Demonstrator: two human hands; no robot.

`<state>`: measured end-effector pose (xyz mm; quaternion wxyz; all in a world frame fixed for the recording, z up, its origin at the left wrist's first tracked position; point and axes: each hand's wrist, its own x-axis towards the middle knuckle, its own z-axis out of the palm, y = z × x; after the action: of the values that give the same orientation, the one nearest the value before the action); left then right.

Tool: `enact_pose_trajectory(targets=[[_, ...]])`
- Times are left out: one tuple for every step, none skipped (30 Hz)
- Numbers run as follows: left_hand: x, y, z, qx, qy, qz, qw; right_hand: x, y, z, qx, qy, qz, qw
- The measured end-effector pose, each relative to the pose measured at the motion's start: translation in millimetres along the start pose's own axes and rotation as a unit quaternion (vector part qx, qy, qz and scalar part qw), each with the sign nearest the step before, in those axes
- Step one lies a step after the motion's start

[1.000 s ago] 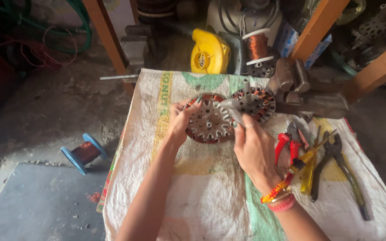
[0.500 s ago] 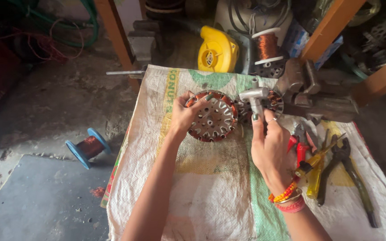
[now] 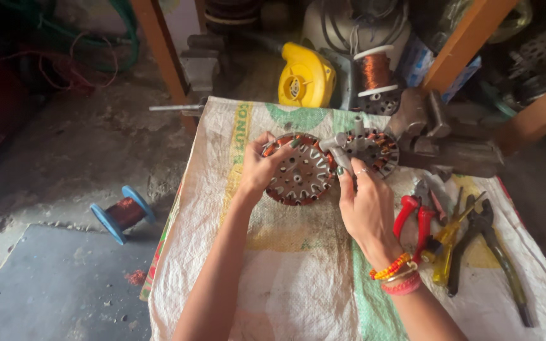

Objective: The person works on an electric motor armature clamped in a bench vise, using a screwdriver on its parts, then removes the rotor assembly from the vise and fits a stator lamination stack onto the shaft, tapping it with a hammer and adjusting components by hand and with pliers.

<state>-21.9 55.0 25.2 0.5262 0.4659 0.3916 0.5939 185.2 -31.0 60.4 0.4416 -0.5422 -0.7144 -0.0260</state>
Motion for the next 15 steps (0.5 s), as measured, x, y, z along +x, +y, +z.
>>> enact_pose_trajectory(targets=[[1.5,-2.5,-0.8,-0.005,-0.001,0.012,1.000,0.6,-0.6,-0.4,0.007,0.016,0.011,1.000],[2.0,-5.1,-1.9,-0.009,0.000,0.022,1.000,1.2,-1.2,-1.1,0.015,0.029,0.021,0.999],[3.8,-6.7,-3.4,0.008,0.005,0.030,0.999,1.9,-1.8,-1.8,0.025,0.041,0.031,0.998],[4.9,-8.1,-4.2,0.025,0.010,0.037,0.999,3.1,-2.5,-2.4,0.024,0.007,0.046,0.999],[4.6,-9.8,-3.4,0.039,0.011,0.042,0.998,4.1,-2.8,-3.3,0.019,-0.027,0.062,0.997],[4.1,-10.3,-3.3,0.021,0.007,0.031,0.999,5.3,-3.4,-3.5,0.014,-0.059,0.080,0.995],[3.8,-9.8,-3.6,0.002,0.002,0.021,1.000,5.6,-4.2,-3.7,0.016,-0.032,0.069,0.997],[4.0,-8.4,-3.7,-0.015,-0.002,0.013,1.000,6.8,-4.5,-3.3,0.019,-0.006,0.055,0.998],[2.5,-7.5,-3.2,-0.004,0.003,0.013,1.000,6.8,-4.8,-3.4,0.024,0.016,0.043,0.999],[2.1,-6.0,-2.8,0.008,0.009,0.015,1.000,7.8,-4.2,-3.4,0.017,-0.025,0.069,0.997],[0.9,-4.6,-2.7,0.020,0.014,0.015,1.000,8.2,-3.4,-3.9,0.009,-0.066,0.097,0.993],[-0.3,-3.7,-2.7,0.003,0.013,0.000,1.000,8.7,-1.8,-4.7,-0.001,-0.107,0.126,0.986],[-1.7,-2.9,-3.7,-0.014,0.010,-0.015,1.000,7.9,-0.2,-6.3,0.034,-0.091,0.133,0.986],[-0.1,-2.1,-3.9,-0.032,0.006,-0.023,0.999,9.0,3.1,-8.5,0.069,-0.071,0.135,0.986],[0.2,-2.3,-4.1,-0.038,0.006,-0.019,0.999,9.0,5.8,-10.7,0.104,-0.054,0.137,0.984]])
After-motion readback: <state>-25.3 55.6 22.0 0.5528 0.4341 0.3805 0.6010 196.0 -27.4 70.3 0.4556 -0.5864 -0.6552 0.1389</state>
